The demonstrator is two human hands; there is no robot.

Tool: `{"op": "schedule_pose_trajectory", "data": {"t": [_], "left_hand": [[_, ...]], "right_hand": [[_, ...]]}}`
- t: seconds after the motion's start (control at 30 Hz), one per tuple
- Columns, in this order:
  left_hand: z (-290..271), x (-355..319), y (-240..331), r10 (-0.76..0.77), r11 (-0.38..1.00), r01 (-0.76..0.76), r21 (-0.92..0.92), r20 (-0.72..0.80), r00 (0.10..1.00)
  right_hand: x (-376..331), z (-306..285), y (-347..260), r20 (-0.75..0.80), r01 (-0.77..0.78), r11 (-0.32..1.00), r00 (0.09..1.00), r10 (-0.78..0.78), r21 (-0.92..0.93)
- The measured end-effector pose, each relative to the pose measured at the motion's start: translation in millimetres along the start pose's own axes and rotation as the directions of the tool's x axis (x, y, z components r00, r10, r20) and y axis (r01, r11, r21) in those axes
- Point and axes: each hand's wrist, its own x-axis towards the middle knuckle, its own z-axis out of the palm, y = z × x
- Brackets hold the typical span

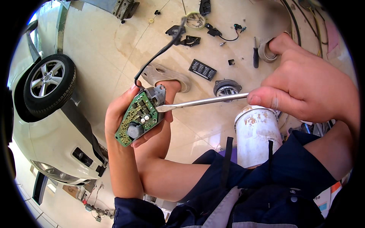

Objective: The person uses a screwdriver to pry open a plastic casing and remove components from a circuit board while sitting in an auto repair shop. They hold the board in one hand and manipulate the tool with the other.

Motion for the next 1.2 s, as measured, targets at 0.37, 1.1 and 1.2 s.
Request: {"op": "schedule_pose_trajectory", "data": {"t": [0.37, 1.1, 1.2], "left_hand": [[-7, -4, -1, -0.044, 0.996, 0.047, -0.070, 0.050, 0.998], [-18, 0, -11, -0.084, 0.886, 0.185, -0.424, 0.245, 0.966], [-11, -1, -7, -0.105, 0.971, 0.122, -0.206, 0.091, 0.990]], "right_hand": [[-1, -4, -7, 0.008, 0.045, 0.999, 0.999, -0.045, -0.007], [-1, -12, -13, 0.027, 0.040, 0.988, 0.999, -0.044, 0.147], [-1, -8, -13, 0.004, 0.041, 0.995, 0.999, -0.041, 0.095]]}}
